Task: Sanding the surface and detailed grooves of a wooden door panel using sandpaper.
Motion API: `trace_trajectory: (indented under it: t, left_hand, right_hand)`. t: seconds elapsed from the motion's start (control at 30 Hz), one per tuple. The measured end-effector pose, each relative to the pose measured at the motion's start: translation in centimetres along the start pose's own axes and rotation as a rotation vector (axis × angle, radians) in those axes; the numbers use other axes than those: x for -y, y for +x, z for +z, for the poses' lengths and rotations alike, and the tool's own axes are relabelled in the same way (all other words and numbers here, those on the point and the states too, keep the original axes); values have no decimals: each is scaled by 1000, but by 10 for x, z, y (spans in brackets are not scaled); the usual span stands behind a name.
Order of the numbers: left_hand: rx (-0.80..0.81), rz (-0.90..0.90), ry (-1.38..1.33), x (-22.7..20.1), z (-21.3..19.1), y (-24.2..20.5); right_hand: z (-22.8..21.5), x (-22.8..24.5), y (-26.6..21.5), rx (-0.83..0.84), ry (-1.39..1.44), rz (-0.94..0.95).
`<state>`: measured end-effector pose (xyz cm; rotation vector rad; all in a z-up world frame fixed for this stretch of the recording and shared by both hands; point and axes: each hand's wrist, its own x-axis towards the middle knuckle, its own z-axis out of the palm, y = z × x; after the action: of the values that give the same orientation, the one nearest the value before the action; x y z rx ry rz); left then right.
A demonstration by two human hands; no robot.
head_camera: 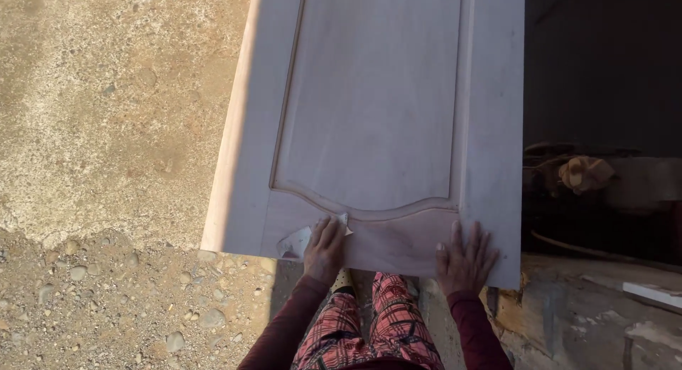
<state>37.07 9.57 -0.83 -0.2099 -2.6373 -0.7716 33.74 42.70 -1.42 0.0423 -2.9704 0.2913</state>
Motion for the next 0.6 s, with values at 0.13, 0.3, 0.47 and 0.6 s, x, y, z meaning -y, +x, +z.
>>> trace_trajectory:
  t: [0.13, 0.3, 0.47, 0.6]
  left_hand:
    - [45, 99, -186, -69, 51, -7]
    - [141, 194, -192, -25, 8, -4]
    - [-41, -11, -60, 39, -27, -11]
    - [-40, -14, -127, -20, 17, -7]
  right_hand:
    - [-9, 4, 1, 6, -12, 3]
    - [-16, -29, 4, 0, -1, 112]
    - [-9, -60, 1, -14, -108, 265]
    - [-1, -66, -2, 14, -133, 288]
